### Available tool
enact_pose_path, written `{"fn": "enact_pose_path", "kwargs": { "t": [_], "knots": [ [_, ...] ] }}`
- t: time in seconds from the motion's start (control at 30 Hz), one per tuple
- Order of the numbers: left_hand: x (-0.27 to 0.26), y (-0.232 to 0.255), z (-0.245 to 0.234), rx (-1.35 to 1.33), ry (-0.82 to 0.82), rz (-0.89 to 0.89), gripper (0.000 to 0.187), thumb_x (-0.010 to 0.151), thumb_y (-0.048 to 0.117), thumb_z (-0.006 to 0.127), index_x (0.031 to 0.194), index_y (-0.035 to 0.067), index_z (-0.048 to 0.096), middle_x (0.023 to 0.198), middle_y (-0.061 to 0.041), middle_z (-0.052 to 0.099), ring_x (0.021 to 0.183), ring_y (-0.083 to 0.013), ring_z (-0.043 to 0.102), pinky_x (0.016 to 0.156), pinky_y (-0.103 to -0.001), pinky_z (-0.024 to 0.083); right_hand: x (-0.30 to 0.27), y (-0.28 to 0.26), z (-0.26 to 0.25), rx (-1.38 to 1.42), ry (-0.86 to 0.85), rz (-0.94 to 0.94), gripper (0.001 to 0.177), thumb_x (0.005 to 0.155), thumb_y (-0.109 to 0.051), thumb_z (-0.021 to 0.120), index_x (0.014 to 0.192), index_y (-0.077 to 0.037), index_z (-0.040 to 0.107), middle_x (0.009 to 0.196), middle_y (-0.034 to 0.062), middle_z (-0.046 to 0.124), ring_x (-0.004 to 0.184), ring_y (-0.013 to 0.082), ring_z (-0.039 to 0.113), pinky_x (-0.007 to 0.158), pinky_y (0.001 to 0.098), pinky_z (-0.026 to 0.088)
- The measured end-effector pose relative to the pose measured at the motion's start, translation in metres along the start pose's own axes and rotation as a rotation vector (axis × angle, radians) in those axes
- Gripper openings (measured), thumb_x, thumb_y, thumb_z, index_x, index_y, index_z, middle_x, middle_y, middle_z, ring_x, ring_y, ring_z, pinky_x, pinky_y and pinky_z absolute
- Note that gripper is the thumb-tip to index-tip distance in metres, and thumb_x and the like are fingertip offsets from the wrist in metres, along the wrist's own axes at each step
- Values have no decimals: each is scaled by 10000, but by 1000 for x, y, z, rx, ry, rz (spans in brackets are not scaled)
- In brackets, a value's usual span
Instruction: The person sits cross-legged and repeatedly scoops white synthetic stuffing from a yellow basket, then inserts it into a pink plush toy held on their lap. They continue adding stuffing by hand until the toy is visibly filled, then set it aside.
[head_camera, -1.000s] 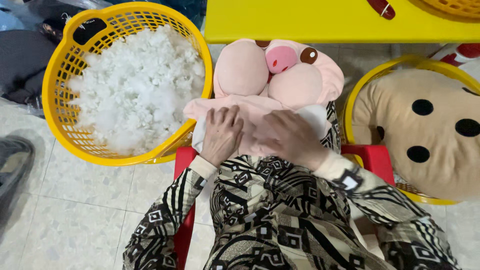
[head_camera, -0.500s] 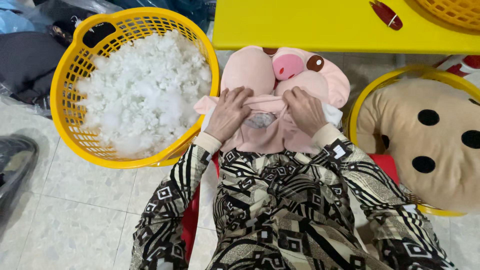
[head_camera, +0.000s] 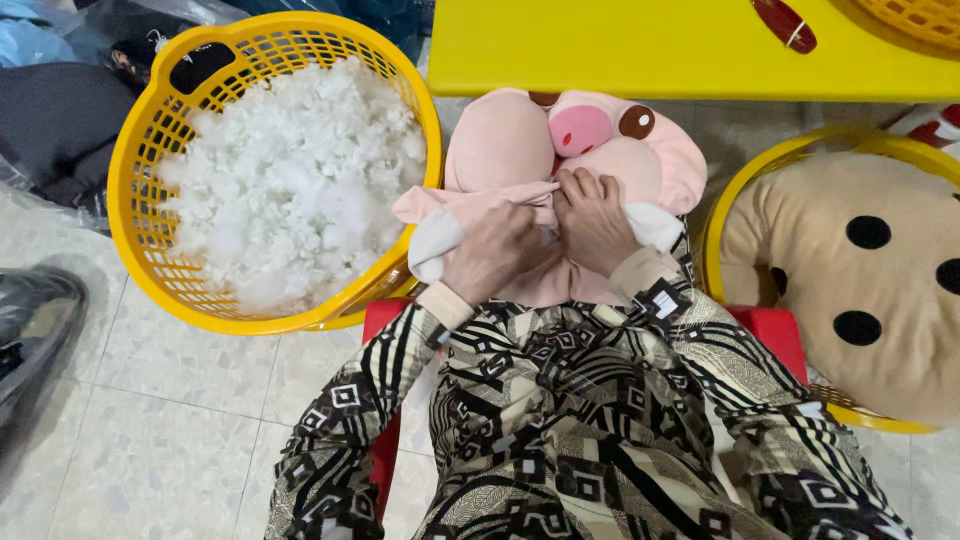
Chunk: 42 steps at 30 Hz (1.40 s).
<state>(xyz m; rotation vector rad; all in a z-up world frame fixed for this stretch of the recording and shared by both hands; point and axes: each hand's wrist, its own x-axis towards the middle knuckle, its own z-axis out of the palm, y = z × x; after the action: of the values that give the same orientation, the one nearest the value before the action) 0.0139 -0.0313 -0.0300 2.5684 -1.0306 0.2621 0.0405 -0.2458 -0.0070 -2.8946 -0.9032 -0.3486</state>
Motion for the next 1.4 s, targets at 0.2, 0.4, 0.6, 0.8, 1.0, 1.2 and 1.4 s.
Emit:
{"fn": "enact_pose_path", "kwargs": {
  "t": [0.2, 0.4, 0.6, 0.8, 1.0, 1.2, 1.4],
  "knots": [
    [23, 9, 61, 385, -219, 367, 230, 931, 227, 598, 1119, 170, 717, 1272, -69, 601, 1241, -259, 534, 1069, -433, 453, -10, 5, 10, -82, -26, 17, 580, 762, -121, 679, 1309, 41, 577, 1522, 180, 412, 1438, 347, 361, 1101, 731, 261],
    [20, 6, 63, 581, 81, 71, 594, 636, 488, 571, 1159, 283, 763, 1364, -18, 607, 1288, -292, 498, 968, -547, 495, -12, 2, 22, -37, -181, 48, 713, 730, -129, 685, 1386, 68, 484, 1596, 232, 284, 1491, 409, 229, 1068, 799, 167],
    [-16, -13, 34, 274, -330, -13, 187, 940, 191, 607, 1008, 97, 754, 1225, -127, 682, 1228, -304, 620, 959, -395, 550, -20, -2, 21, -39, -191, 27, 755, 727, -131, 687, 1424, 49, 458, 1625, 231, 250, 1522, 415, 202, 1093, 799, 160],
    [-51, 6, -14, -323, -150, -40, 387, 685, -71, 644, 1049, 17, 743, 979, -212, 732, 938, -374, 714, 856, -462, 564, -26, -9, 14, -20, -216, -19, 670, 732, -137, 687, 1355, 22, 499, 1624, 238, 242, 1506, 425, 211, 1061, 801, 172],
    [-71, 4, -37, -735, 62, -516, 211, 858, -79, 684, 1049, 6, 706, 885, -97, 756, 756, -163, 727, 699, -306, 575, -30, -14, 6, -19, -99, -60, 524, 838, -157, 637, 1315, 27, 523, 1575, 235, 326, 1478, 419, 276, 1058, 788, 211],
    [-63, -9, -40, -1072, 267, -415, 182, 898, -37, 763, 1047, 6, 670, 973, -2, 714, 883, -58, 640, 786, -234, 560, -34, -23, -17, 169, -112, -28, 413, 898, -142, 633, 1296, -47, 578, 1416, 158, 495, 1362, 327, 445, 1094, 585, 357],
    [-35, -6, -67, -1353, 518, -489, 282, 889, -87, 722, 1148, 9, 662, 1063, -28, 726, 945, -87, 681, 858, -256, 573, -37, -40, -28, 407, -485, 13, 588, 845, -347, 731, 1352, -99, 566, 1334, 85, 601, 1226, 258, 565, 1024, 461, 423]
  ]
}}
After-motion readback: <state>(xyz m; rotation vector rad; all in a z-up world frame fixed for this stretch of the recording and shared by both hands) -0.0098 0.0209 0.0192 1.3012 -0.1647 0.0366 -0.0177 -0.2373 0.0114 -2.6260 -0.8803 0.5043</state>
